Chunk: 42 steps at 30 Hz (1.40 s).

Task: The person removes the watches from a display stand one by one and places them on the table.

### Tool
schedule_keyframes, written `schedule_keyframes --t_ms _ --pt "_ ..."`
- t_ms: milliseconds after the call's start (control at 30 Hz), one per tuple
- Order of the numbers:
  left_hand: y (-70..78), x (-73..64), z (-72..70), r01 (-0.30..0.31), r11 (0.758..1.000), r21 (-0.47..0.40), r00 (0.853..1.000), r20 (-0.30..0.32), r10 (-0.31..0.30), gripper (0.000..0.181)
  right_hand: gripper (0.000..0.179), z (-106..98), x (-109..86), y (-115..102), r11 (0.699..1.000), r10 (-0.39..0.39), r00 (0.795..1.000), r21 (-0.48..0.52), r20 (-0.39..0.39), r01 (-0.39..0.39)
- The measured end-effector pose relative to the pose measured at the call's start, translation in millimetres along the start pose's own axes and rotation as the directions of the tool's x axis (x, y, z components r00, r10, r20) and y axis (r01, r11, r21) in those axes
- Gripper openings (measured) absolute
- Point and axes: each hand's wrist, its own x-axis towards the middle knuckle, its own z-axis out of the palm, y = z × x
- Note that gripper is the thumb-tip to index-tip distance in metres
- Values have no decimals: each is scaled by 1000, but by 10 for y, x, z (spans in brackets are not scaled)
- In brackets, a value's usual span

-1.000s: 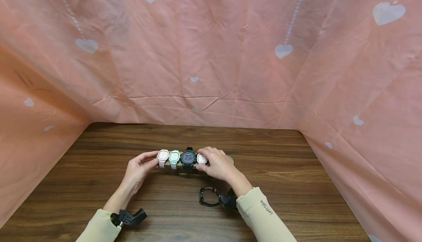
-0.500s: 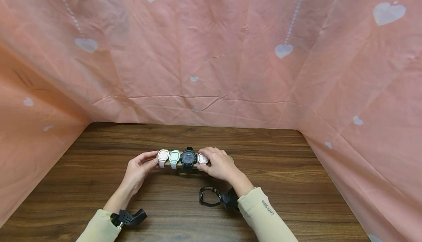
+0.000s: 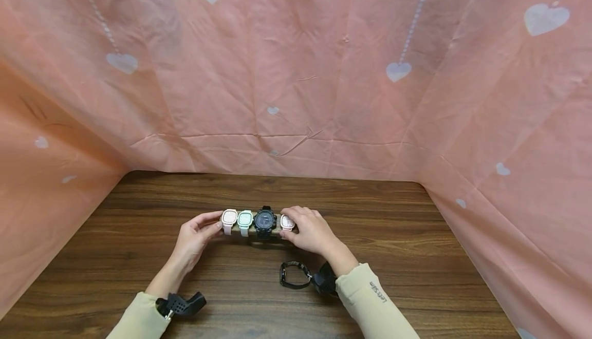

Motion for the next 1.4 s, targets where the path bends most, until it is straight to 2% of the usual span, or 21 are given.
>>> schedule_keyframes --t_ms 867,1400 --pt "-14 19 8 -7 1000 -2 1000 -1 7 33 48 -54 -157 179 1000 7 999 11 -49 -7" --pt "-15 7 32 -18 999 -33 1000 3 18 32 48 -101 -250 212 998 52 998 27 -36 -51"
